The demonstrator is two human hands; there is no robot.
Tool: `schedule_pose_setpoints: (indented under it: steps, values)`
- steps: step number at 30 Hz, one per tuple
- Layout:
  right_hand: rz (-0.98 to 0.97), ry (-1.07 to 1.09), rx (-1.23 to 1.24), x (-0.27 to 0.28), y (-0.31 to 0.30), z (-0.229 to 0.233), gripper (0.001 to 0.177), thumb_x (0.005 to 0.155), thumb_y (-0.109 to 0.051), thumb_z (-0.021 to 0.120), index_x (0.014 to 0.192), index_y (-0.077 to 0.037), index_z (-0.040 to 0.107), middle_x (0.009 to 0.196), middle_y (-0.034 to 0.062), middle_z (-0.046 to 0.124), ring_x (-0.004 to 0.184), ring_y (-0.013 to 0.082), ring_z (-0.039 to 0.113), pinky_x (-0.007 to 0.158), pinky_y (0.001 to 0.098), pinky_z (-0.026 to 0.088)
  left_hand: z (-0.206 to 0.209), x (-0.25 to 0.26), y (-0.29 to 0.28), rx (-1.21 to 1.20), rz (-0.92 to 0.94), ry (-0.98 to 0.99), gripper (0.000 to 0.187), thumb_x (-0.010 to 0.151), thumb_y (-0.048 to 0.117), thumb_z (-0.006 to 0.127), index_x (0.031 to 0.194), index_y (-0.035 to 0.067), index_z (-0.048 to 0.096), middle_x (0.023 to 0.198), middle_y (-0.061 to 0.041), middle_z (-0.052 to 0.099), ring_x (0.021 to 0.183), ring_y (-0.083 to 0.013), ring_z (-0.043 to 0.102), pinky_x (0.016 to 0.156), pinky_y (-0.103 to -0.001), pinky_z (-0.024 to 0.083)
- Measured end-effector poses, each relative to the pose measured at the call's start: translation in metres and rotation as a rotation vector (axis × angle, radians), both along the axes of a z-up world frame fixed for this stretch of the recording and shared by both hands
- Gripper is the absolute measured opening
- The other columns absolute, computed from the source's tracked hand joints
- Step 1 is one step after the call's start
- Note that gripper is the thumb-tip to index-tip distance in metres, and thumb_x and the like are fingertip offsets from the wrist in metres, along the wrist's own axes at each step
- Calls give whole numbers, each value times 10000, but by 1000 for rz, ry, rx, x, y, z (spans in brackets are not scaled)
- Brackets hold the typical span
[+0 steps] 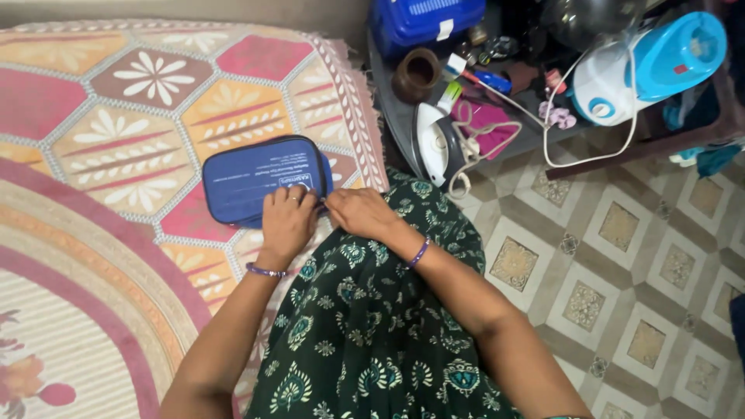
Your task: Organizing various personal items including medicine, a first aid kit, and grooming products.
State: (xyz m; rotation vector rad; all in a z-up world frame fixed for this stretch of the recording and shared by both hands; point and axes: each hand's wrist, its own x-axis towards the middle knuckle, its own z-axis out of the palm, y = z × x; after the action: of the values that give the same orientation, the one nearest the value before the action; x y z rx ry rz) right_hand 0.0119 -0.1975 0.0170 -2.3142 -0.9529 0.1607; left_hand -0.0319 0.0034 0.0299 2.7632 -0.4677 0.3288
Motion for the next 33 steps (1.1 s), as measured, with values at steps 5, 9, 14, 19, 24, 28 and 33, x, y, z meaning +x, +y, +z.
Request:
schedule_pose_setpoints:
  steps: [5,9,14,19,24,28,33]
  values:
    - [67,-68,-22,-3,-12,-8,179,956,-208,616,872,-51,604,800,127,670,760,325,694,673,451,546,-20,-13,16,51,-137,57,275,779,163,703,1052,140,689,991,-21,621,933,-250,566,800,-415,433]
    - [11,-122,-89,17,-14,-15,180,943,-203,627,831,-62,613,764,126,670,722,321,689,648,445,551,-8,-26,22,1,-240,98,248,779,166,699,1023,129,685,962,-30,609,923,-258,560,812,-414,440]
    - [-113,-103,-151,23,-24,-32,177,948,-213,619,860,-60,623,803,126,691,717,327,688,639,451,554,2,-57,26,-54,-420,89,294,745,141,681,1037,110,667,1033,-44,618,986,-258,566,884,-409,447]
    - [-58,-89,-67,-10,-22,-14,156,964,-199,610,916,-51,600,812,130,664,749,334,681,693,457,562,9,-70,-1,-57,-197,179,389,685,294,710,1013,90,667,987,-125,602,924,-315,559,795,-445,421]
    - [-47,-40,87,-31,-12,22,135,934,-173,648,889,-53,607,799,126,664,717,338,671,626,448,541,-13,-60,-28,19,150,175,436,793,366,743,1093,64,649,1000,-122,600,927,-310,578,769,-449,462]
    - [17,-99,99,-29,-19,30,128,962,-157,635,894,-55,595,805,113,650,746,319,677,661,433,553,-4,-68,-9,-11,95,215,211,861,246,714,1016,132,627,987,-74,607,962,-257,602,808,-409,499]
    - [159,-151,-98,8,-21,28,199,948,-225,654,863,-49,613,763,119,654,696,313,677,621,441,546,47,-62,48,48,-340,308,263,760,135,671,1020,105,646,1058,-43,649,1005,-253,601,848,-401,492]
